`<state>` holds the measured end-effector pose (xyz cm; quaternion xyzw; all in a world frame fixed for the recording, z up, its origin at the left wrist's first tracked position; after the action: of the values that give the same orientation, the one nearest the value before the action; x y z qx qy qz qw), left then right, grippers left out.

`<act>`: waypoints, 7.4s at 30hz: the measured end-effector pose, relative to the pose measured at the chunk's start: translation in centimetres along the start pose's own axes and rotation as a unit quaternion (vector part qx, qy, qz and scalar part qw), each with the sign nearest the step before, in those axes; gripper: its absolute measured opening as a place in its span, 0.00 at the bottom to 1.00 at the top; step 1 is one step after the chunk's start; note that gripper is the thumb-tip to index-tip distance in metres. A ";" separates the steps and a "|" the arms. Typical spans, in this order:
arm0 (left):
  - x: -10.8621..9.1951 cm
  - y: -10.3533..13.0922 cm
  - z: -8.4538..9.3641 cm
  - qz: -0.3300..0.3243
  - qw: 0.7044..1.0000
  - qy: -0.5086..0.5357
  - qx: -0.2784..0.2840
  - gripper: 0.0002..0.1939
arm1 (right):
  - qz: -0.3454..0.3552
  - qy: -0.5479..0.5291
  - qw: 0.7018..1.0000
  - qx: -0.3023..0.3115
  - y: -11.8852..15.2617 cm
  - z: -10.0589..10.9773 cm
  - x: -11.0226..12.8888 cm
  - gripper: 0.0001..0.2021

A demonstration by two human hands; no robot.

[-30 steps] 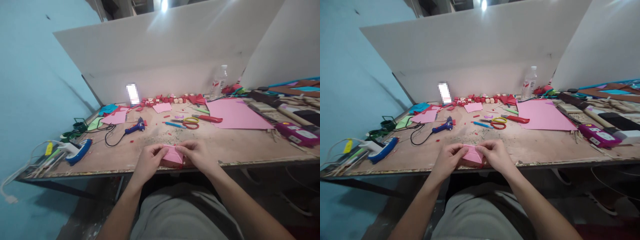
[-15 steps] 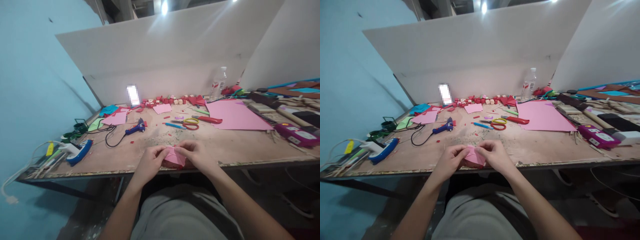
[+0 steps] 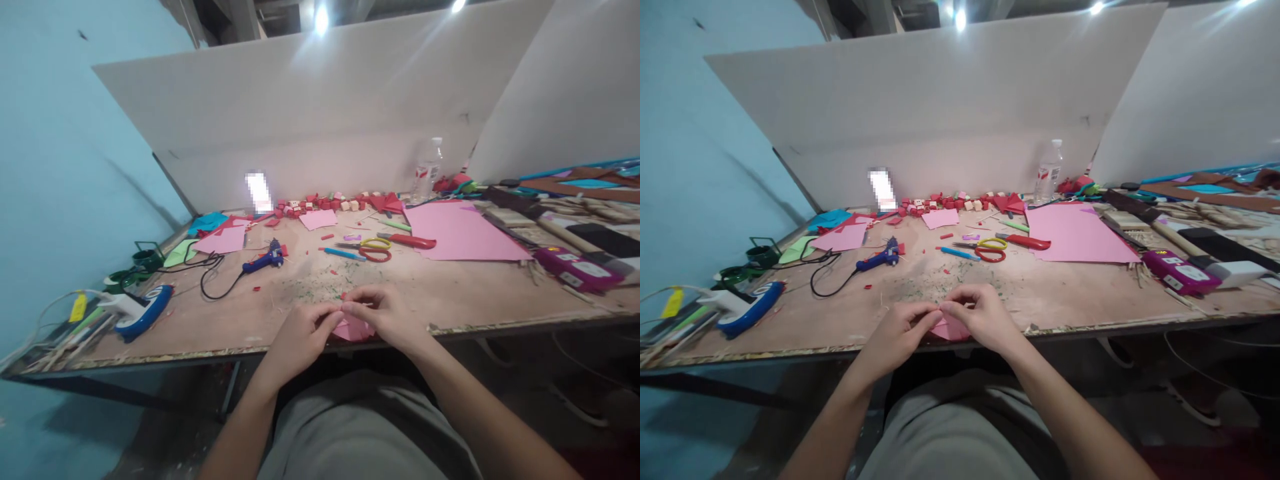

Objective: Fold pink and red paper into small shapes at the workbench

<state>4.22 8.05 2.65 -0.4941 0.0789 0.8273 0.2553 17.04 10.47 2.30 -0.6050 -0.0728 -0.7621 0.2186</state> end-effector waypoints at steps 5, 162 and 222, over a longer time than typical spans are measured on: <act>-0.3 0.1 0.2 -0.004 1.000 -0.011 -0.010 0.14 | 0.007 0.014 1.000 0.003 0.1 -0.3 0.3 0.09; 1.6 0.1 2.4 -0.005 0.984 0.150 -0.100 0.15 | -0.064 -0.095 0.993 -0.016 0.3 0.0 -0.5 0.18; 2.0 0.8 4.0 -0.018 0.964 0.178 -0.199 0.11 | -0.128 -0.136 0.979 -0.077 0.9 0.8 -2.6 0.19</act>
<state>-0.03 9.54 2.84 -0.6755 -0.0524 0.7204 0.1484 18.62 10.63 -0.15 -0.7034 -0.1196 -0.6980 0.0604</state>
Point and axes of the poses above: each hand's wrist, its own y-axis away from the middle knuckle, its own z-axis out of the back of the hand, x = y × z, the point moved 9 cm from there along -y, towards the middle knuckle, and after that the axes turned 8 degrees about x, right-handed, at the moved point
